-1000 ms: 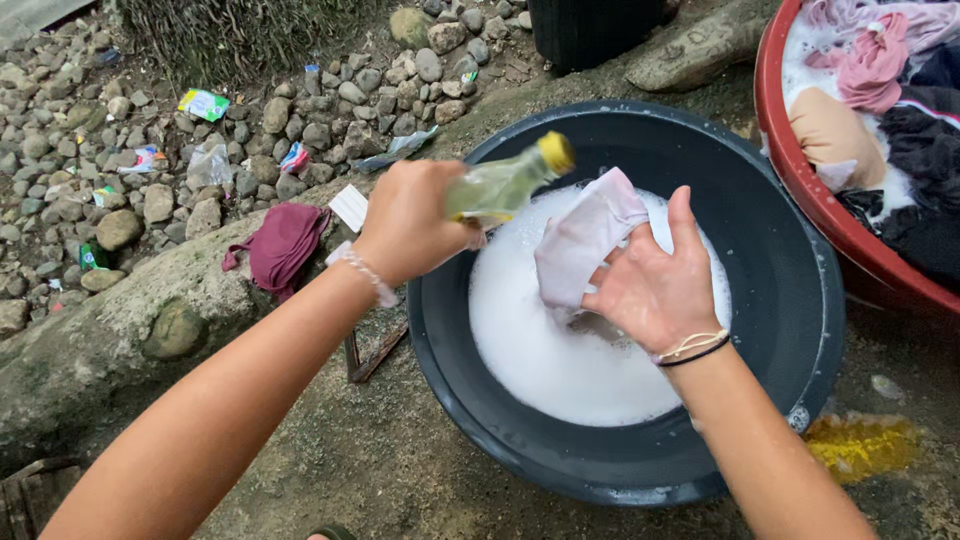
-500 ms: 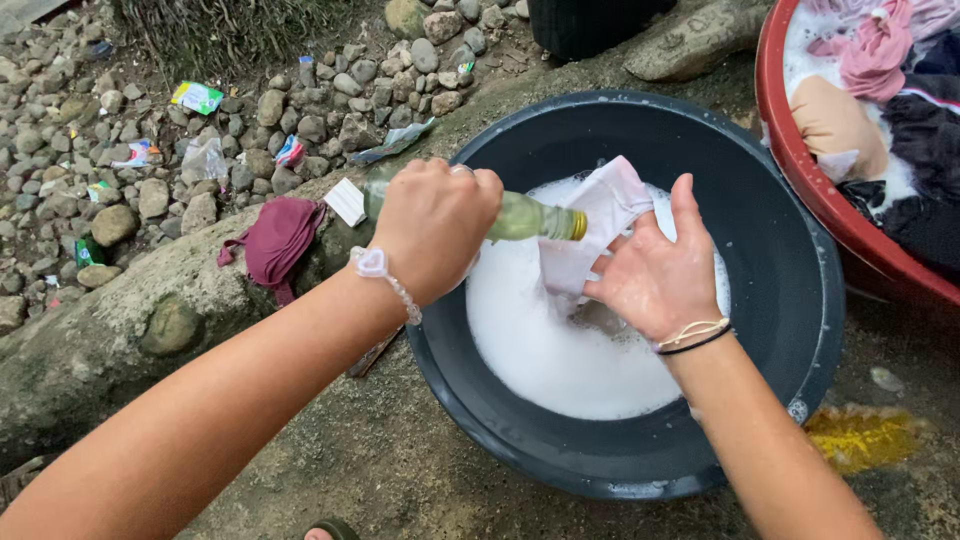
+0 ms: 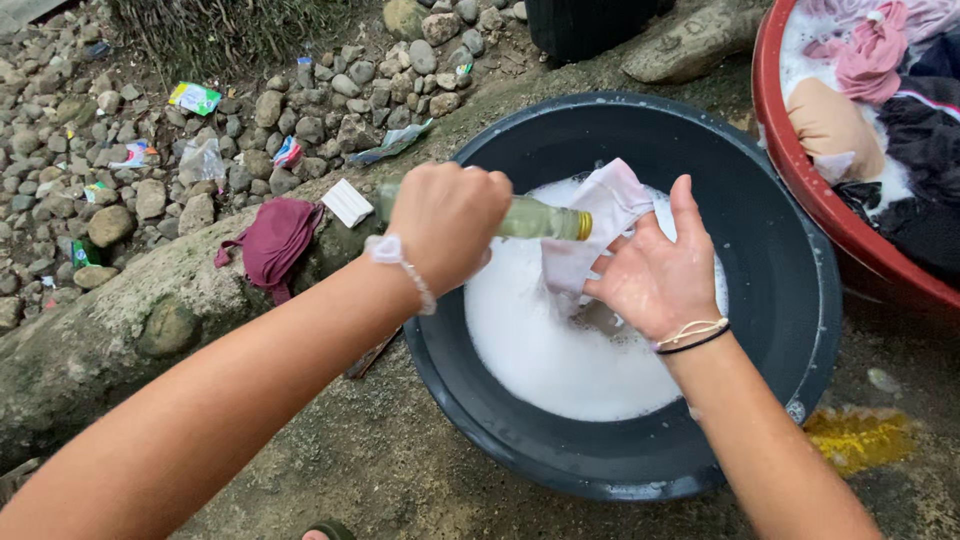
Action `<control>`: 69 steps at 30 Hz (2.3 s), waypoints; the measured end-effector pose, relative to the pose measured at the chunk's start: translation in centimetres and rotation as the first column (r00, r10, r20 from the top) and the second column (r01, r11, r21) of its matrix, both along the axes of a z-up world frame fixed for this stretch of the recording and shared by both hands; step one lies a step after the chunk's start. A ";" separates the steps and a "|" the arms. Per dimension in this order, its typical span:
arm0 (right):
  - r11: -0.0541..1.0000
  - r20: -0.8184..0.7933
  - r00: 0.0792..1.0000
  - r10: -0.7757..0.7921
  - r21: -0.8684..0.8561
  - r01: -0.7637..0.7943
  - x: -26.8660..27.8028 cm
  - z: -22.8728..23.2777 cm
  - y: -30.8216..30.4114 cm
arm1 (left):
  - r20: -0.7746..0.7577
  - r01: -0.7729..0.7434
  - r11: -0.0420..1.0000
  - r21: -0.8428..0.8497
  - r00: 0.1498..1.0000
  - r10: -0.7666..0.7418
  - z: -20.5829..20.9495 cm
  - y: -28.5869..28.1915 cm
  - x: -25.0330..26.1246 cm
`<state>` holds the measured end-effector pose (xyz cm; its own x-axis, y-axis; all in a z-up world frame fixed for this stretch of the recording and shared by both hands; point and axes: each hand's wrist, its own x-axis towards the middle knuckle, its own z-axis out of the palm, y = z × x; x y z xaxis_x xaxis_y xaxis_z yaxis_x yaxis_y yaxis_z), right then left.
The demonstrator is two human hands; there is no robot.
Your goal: The person washes clothes by hand in a basin of soapy water, scrubs individual items, pours liquid from a bottle onto the fabric, and moves items to a second basin to rinse them.
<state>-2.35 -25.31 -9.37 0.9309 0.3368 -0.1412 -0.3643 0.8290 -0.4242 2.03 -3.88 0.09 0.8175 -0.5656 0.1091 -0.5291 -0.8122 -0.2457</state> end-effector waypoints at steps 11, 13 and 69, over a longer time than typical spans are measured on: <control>1.000 0.004 1.000 0.004 0.020 -0.004 0.0 -0.1 -0.4 | -0.190 -0.148 0.921 -0.361 0.978 0.082 0.3 1.2 -2.0; 1.000 0.007 1.000 -0.002 0.015 0.002 0.0 -0.1 -0.6 | -0.308 -0.216 0.904 -0.369 0.946 0.100 0.0 1.8 -2.4; 0.528 -0.127 0.987 0.101 -0.834 -0.161 2.7 -7.9 5.0 | -0.576 -0.579 0.056 -0.813 0.815 0.063 -20.8 22.3 -6.2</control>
<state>0.37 -20.34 -17.32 0.8666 0.1526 -0.4752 -0.4862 0.0431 -0.8728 -4.19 18.42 -20.70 0.9917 0.1282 -0.0020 0.0437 -0.3234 0.9452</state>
